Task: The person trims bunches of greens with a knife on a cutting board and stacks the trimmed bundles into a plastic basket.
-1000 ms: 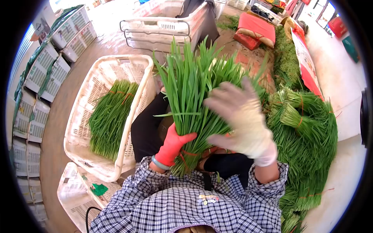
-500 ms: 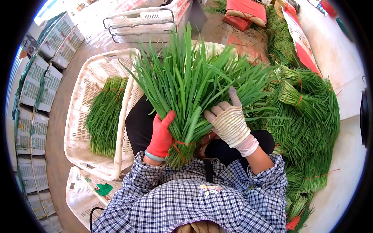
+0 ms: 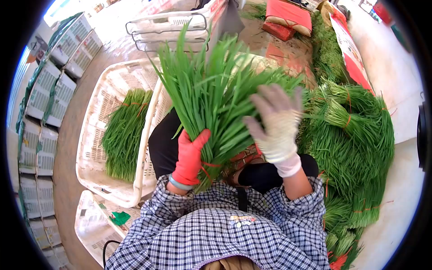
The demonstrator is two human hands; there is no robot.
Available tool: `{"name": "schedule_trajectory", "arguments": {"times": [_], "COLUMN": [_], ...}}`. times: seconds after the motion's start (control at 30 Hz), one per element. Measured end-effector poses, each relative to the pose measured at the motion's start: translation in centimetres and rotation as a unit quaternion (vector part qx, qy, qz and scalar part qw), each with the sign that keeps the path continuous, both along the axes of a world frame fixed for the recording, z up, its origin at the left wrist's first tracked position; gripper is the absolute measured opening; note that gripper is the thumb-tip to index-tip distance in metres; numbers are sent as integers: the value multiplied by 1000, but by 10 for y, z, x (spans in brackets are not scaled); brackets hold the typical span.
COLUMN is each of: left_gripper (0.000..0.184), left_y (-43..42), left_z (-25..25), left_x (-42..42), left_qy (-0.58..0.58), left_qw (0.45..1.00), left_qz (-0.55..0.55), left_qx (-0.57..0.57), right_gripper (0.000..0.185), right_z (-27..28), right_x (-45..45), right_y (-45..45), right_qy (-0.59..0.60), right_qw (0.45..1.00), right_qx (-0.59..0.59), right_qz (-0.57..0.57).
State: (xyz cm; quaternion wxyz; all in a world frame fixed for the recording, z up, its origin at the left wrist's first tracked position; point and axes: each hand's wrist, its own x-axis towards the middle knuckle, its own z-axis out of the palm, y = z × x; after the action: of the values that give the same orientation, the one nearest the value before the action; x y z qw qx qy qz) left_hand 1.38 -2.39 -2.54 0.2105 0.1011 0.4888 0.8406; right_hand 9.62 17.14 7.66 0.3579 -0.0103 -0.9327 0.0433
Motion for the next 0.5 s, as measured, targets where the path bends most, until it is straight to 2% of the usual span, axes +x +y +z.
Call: {"name": "schedule_trajectory", "arguments": {"times": [0.03, 0.1, 0.17, 0.23, 0.27, 0.3, 0.33, 0.37, 0.4, 0.43, 0.47, 0.5], "left_gripper": [37, 36, 38, 41, 50, 50, 56, 63, 73, 73, 66, 60], "left_y": [-4, -8, -8, -6, -4, -4, -5, -4, -4, -4, -2, -1], "left_z": [-3, 8, 20, 30, 37, 37, 34, 33, 47, 58, 67, 77], "left_x": [-4, -18, -36, -53, -58, -60, -58, -56, -51, -41, -27, -24], "left_qy": [-4, -65, -90, -249, -260, -256, 48, 346, 395, 400, 229, 119], "left_qw": [1000, 997, 995, 948, 938, 937, 991, 917, 893, 892, 961, 979], "left_qz": [7, -19, -28, -134, -159, -168, -127, -63, -64, -64, -123, -165], "left_qx": [-1, 39, 41, 148, 165, 168, -11, -186, -204, -201, -93, -6], "right_gripper": [38, 40, 52, 67, 80, 79, 80, 76, 73, 70, 66, 64], "right_z": [14, 3, -15, -49, -78, -91, -103, -100, -81, -62, -45, -27], "right_x": [11, 32, 38, 38, 37, 35, 25, 18, 9, -3, -12, -16], "right_y": [2, 5, 4, 17, 31, 39, 47, 45, 34, 23, 15, 6], "right_qy": [38, 152, 32, -103, -67, -52, -12, 26, 68, 103, 123, 75], "right_qw": [998, 988, 998, 992, 996, 998, 998, 996, 993, 987, 984, 973], "right_qx": [-42, 35, 53, 66, 51, 8, 21, 32, 44, 48, 32, -159], "right_qz": [4, -16, 6, 20, 39, 43, 59, 73, 91, 110, 123, 146]}}
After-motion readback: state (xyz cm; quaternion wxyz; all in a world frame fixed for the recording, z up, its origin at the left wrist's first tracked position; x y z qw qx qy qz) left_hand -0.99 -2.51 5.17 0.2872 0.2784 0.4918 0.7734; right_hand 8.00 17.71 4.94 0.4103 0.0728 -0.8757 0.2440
